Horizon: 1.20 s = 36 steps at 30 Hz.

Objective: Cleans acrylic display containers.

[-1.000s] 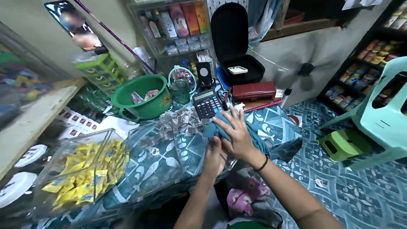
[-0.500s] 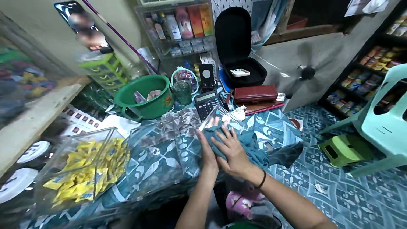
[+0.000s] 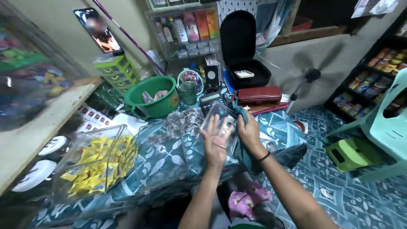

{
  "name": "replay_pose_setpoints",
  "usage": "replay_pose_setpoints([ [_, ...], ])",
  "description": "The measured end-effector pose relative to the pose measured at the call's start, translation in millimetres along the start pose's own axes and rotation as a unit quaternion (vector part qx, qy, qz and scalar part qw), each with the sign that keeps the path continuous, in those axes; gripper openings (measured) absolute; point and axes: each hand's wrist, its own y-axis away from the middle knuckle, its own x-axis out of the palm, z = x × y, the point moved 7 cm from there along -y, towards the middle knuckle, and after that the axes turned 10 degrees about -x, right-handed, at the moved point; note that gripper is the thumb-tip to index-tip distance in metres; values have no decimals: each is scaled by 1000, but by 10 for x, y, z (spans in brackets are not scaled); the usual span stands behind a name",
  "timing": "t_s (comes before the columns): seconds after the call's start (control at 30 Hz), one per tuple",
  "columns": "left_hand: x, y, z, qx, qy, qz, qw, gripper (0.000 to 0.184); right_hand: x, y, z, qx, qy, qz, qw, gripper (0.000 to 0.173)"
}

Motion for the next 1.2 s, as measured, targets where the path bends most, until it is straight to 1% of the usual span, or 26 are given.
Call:
replay_pose_setpoints([
  [0.03, 25, -43, -54, 21, 30, -2, 999, 77, 49, 165, 1, 13, -33, -17, 999, 46],
  [0.1, 144, -109, -99, 39, 93, -11, 995, 62, 215, 525, 125, -20, -94, -44, 994, 39],
  [0.17, 337, -102, -114, 39, 100, -1, 994, 58, 332, 739, 267, -57, -171, -35, 983, 32],
  [0.2, 418, -81, -127, 42, 95, 8, 995, 55, 326, 735, 279, -48, -205, -41, 977, 32],
  [0.27, 472, -65, -173, 41, 71, 24, 996, 53, 231, 596, 176, 32, -232, -55, 971, 35],
  [0.33, 357, -101, -234, 42, 53, 15, 998, 54, 114, 452, -64, 165, -277, -73, 944, 45],
  [0.37, 273, -129, -255, 39, 45, 6, 998, 54, 51, 396, -169, 218, -328, -95, 914, 51],
  [0.43, 121, -176, -239, 23, 25, -17, 999, 55, -28, 298, -249, 246, -466, -128, 840, 55],
  [0.47, 71, -186, -200, 9, 7, -25, 1000, 56, -58, 267, -217, 231, -513, -120, 818, 53],
  [0.5, 39, -193, -153, -10, -13, -32, 999, 55, -91, 251, -159, 213, -530, -109, 814, 47],
  [0.53, 10, -196, -112, -34, -34, -46, 998, 53, -131, 249, -98, 197, -523, -109, 822, 37],
  [0.57, -36, -195, -86, -59, -55, -71, 994, 49, -191, 245, -41, 177, -502, -118, 838, 32],
  [0.6, -101, -184, -81, -82, -79, -97, 989, 47, -271, 239, 8, 145, -467, -129, 863, 38],
  [0.63, -172, -158, -98, -102, -96, -114, 984, 50, -367, 234, 57, 89, -414, -137, 895, 42],
  [0.67, -225, -105, -137, -115, -96, -119, 981, 58, -466, 237, 124, 5, -351, -133, 927, 42],
  [0.7, -234, -40, -194, -119, -81, -108, 984, 66, -543, 249, 211, -103, -293, -116, 943, 38],
  [0.77, -107, 84, -358, -118, -51, -55, 990, 81, -531, 305, 415, -313, -201, -29, 928, 31],
  [0.8, -42, 119, -425, -118, -49, -32, 991, 91, -430, 352, 530, -376, -177, 39, 909, 30],
  [0.83, -27, 129, -451, -119, -63, -27, 991, 91, -283, 410, 628, -403, -176, 118, 890, 32],
  [0.87, -60, 123, -427, -119, -80, -31, 989, 84, -124, 470, 712, -401, -186, 183, 878, 38],
  [0.9, -122, 112, -361, -118, -96, -41, 987, 75, 23, 522, 775, -380, -181, 221, 880, 50],
  [0.93, -164, 105, -288, -120, -102, -46, 986, 69, 145, 544, 815, -363, -166, 232, 887, 61],
  [0.97, -188, 107, -232, -119, -95, -47, 987, 64, 234, 533, 845, -357, -140, 225, 896, 66],
  [1.03, -218, 160, -159, -121, -65, -58, 989, 61, 337, 485, 834, -364, -99, 198, 905, 58],
  [1.1, -248, 214, -104, -147, -39, -76, 985, 61, 385, 432, 756, -384, -67, 180, 903, 49],
  [1.2, -279, 217, -71, -160, -25, -80, 983, 61, 405, 398, 695, -396, -23, 166, 903, 45],
])
